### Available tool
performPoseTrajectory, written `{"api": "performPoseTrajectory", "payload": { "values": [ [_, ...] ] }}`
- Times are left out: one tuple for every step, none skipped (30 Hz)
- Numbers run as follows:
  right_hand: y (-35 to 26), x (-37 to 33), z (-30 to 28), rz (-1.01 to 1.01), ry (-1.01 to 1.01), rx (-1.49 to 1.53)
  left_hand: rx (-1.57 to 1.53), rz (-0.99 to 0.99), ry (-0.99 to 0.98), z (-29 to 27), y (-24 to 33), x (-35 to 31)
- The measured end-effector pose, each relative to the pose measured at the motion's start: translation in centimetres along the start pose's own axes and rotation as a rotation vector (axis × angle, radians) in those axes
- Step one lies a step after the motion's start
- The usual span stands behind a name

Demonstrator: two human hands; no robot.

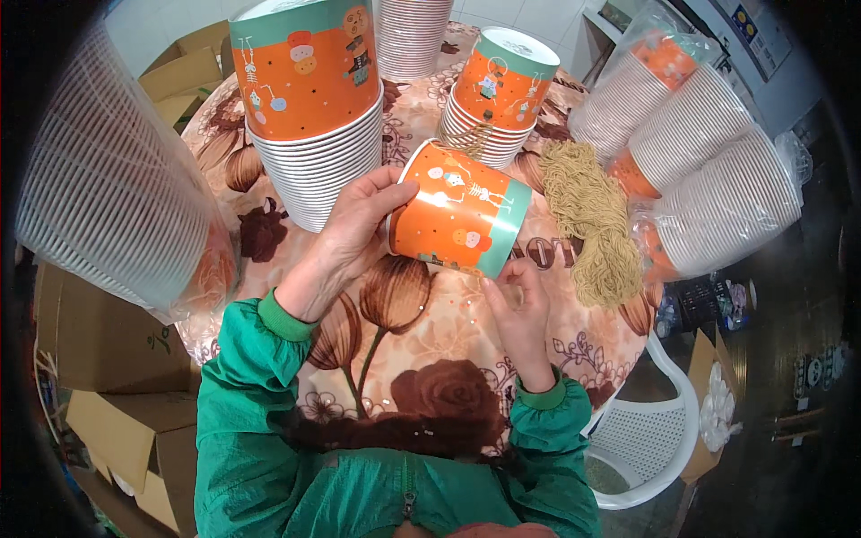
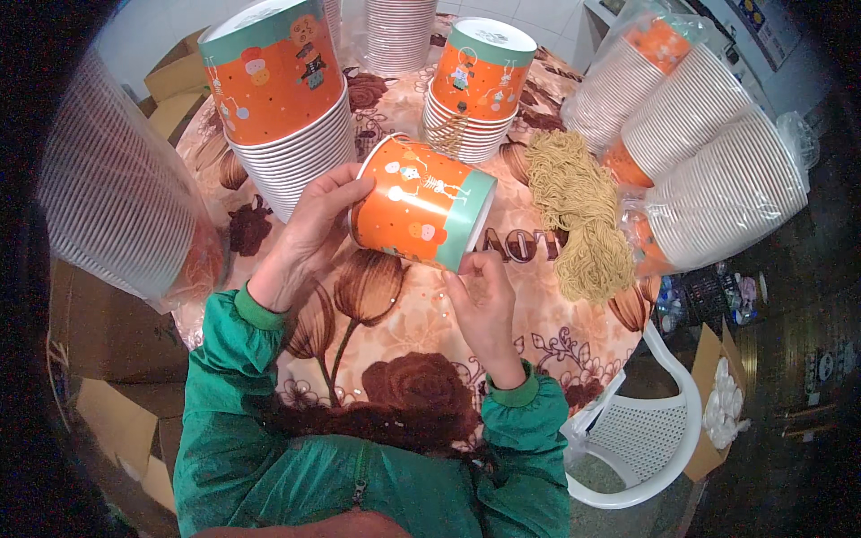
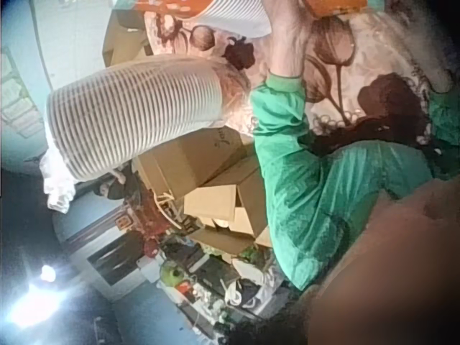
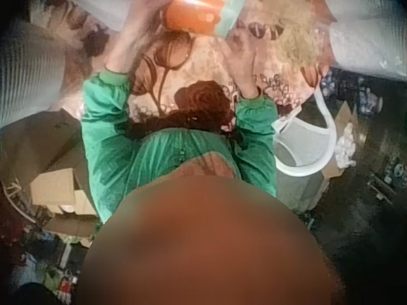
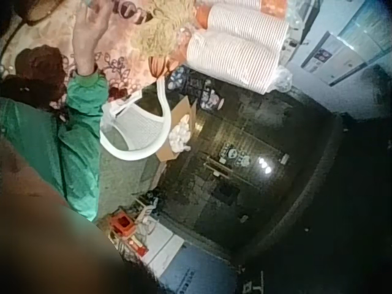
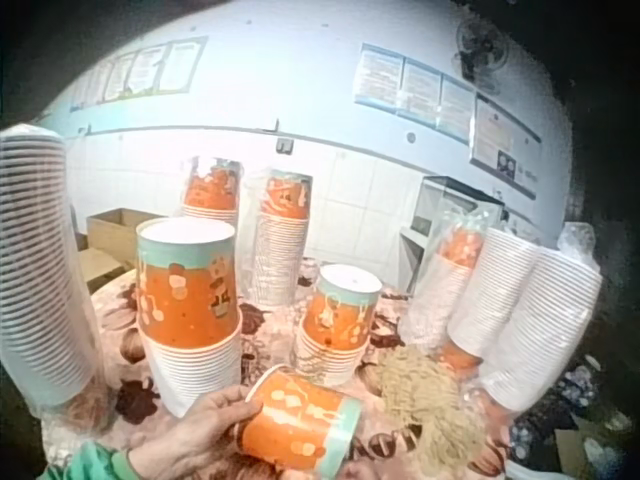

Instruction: Attaching string handles to decorated paper cups in a manufacturing setting.

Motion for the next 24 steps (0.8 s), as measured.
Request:
{"api": "performPoseTrajectory", "payload": {
  "values": [
    [0.0,0.0,-0.1,-0.018,0.007,-0.001,-0.002,-0.003,-0.018,0.1,0.0,0.0],
    [0.2,-0.1,0.0,-0.016,0.007,-0.002,-0.004,-0.007,-0.036,0.1,0.0,0.0],
    [0.3,0.0,-0.3,-0.018,0.074,0.081,-0.002,-0.007,-0.037,0.5,0.1,-0.1],
    [0.3,0.0,-0.7,-0.019,0.142,0.162,0.070,-0.011,-0.028,0.9,0.0,-0.3],
    [0.1,0.0,-1.0,-0.019,0.145,0.161,0.142,-0.015,-0.020,1.2,-0.1,-0.4],
    [-0.4,0.1,-1.4,0.048,0.209,0.252,0.171,-0.008,-0.082,1.4,-0.1,-0.5],
    [-0.5,0.2,-1.7,0.116,0.274,0.342,0.170,-0.008,-0.080,1.3,-0.3,-0.5],
    [-0.3,0.2,-1.7,0.116,0.273,0.343,0.200,0.000,-0.149,1.6,-0.7,-0.5],
    [0.0,0.2,-2.2,0.125,0.307,0.364,0.230,0.008,-0.221,1.9,-1.2,-0.4],
    [0.2,0.3,-2.5,0.134,0.342,0.385,0.204,-0.082,-0.253,1.6,-2.1,-0.3],
    [0.1,0.4,-2.6,0.133,0.343,0.384,0.204,-0.082,-0.254,1.5,-2.6,-0.2],
    [0.0,0.6,-2.8,0.135,0.383,0.418,0.326,-0.051,-0.238,1.6,-3.1,-0.1],
    [-0.1,0.7,-3.0,0.136,0.423,0.453,0.447,-0.019,-0.220,1.5,-3.5,0.0],
    [0.1,0.7,-3.1,0.135,0.423,0.453,0.447,-0.019,-0.221,1.2,-3.9,0.3],
    [0.3,0.6,-3.2,0.132,0.423,0.487,0.444,-0.034,-0.216,0.9,-4.3,0.5],
    [0.5,0.6,-3.3,0.127,0.424,0.521,0.440,-0.048,-0.211,0.6,-4.6,0.7],
    [0.4,0.6,-3.4,0.127,0.425,0.520,0.441,-0.048,-0.212,0.4,-4.6,0.8],
    [0.4,0.5,-3.4,0.135,0.419,0.508,0.471,-0.036,-0.202,0.3,-4.4,0.9],
    [0.3,0.5,-3.3,0.143,0.414,0.495,0.501,-0.024,-0.191,0.2,-4.3,1.0],
    [0.1,0.5,-3.3,0.144,0.413,0.496,0.501,-0.025,-0.190,0.3,-4.2,0.9],
    [-0.1,0.6,-3.2,0.131,0.404,0.481,0.357,-0.054,-0.174,0.7,-3.7,0.6],
    [-0.3,0.7,-3.2,0.118,0.395,0.467,0.214,-0.082,-0.157,0.9,-3.5,0.5],
    [-0.2,0.6,-3.3,0.118,0.396,0.466,0.214,-0.083,-0.158,0.7,-3.5,0.6],
    [-0.3,0.6,-3.4,0.100,0.399,0.427,0.079,-0.125,-0.162,0.4,-3.4,0.8]
  ]
}}
Point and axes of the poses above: each hand's wrist, its own x-axis towards the middle knuckle, its own z-axis out of the palm, y = z × x, the point moved 5 cm from there along x, towards the middle knuckle, and after that the axes turned 6 degrees about -z, right-handed, at the moved point
